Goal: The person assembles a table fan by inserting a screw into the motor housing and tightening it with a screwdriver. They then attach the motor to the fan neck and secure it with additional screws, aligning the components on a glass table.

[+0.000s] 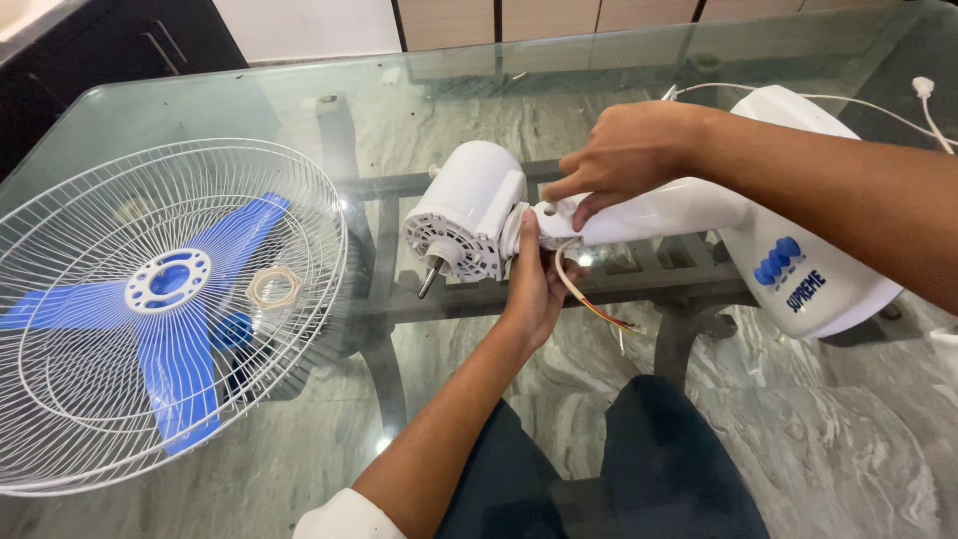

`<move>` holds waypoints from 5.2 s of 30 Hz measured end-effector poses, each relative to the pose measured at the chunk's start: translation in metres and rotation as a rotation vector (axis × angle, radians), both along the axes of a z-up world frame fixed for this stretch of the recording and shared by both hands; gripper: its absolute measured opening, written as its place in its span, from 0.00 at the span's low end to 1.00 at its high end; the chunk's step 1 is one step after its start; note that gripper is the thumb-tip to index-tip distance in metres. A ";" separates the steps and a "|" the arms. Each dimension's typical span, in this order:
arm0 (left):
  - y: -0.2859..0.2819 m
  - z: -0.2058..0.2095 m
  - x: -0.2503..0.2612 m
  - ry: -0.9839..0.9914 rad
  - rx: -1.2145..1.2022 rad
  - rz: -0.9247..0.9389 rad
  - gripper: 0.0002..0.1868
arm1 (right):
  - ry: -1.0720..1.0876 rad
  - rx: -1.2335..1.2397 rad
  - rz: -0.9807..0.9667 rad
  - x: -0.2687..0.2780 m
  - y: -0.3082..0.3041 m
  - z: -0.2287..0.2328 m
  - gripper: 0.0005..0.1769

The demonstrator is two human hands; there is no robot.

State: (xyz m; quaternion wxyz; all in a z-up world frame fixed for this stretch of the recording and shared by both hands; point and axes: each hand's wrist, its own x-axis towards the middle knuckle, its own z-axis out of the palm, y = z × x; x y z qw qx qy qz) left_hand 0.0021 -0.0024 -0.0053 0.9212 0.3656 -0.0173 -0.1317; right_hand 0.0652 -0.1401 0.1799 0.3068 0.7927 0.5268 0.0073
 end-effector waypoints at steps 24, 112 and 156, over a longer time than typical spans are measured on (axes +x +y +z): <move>0.000 -0.009 0.005 -0.045 -0.005 -0.050 0.38 | -0.196 0.229 -0.221 -0.050 0.012 -0.018 0.35; 0.069 0.079 -0.022 -0.199 1.219 0.827 0.38 | 0.132 0.822 -0.119 -0.011 -0.052 -0.027 0.45; 0.073 0.071 -0.014 -0.152 1.111 0.752 0.40 | -0.156 0.239 -0.415 -0.014 -0.091 -0.038 0.50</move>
